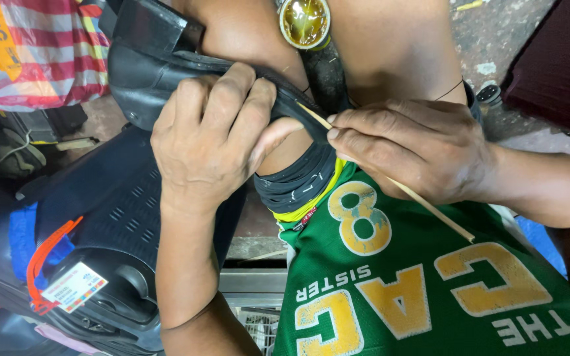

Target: The person applies a brown adhesive to the seam of a black shoe using a wooden stick. They hold the shoe steady with one hand while carefully spreading the glue along the edge.

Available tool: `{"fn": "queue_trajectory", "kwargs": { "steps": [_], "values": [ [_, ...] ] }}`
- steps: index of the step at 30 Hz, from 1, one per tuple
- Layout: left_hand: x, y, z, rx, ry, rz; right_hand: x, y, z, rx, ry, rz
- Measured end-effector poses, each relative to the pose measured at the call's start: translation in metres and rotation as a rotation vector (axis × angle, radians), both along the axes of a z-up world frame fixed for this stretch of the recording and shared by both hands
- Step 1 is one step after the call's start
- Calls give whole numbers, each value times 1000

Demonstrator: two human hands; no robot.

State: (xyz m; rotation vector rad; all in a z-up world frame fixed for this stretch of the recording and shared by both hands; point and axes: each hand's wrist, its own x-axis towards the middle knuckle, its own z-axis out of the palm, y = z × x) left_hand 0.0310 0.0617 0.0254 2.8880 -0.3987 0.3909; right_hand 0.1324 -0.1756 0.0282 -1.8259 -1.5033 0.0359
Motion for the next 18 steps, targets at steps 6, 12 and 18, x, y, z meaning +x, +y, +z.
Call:
{"fn": "queue_trajectory", "kwargs": {
  "steps": [6, 12, 18],
  "values": [
    [11, 6, 15, -53, 57, -140, 3, 1, -1, 29, 25, 35],
    [17, 11, 16, 7, 15, -213, 5, 1, -6, 30, 65, 8],
    [4, 7, -7, 30, -115, -125, 5, -5, -12, 41, 287, -45]
  ]
}}
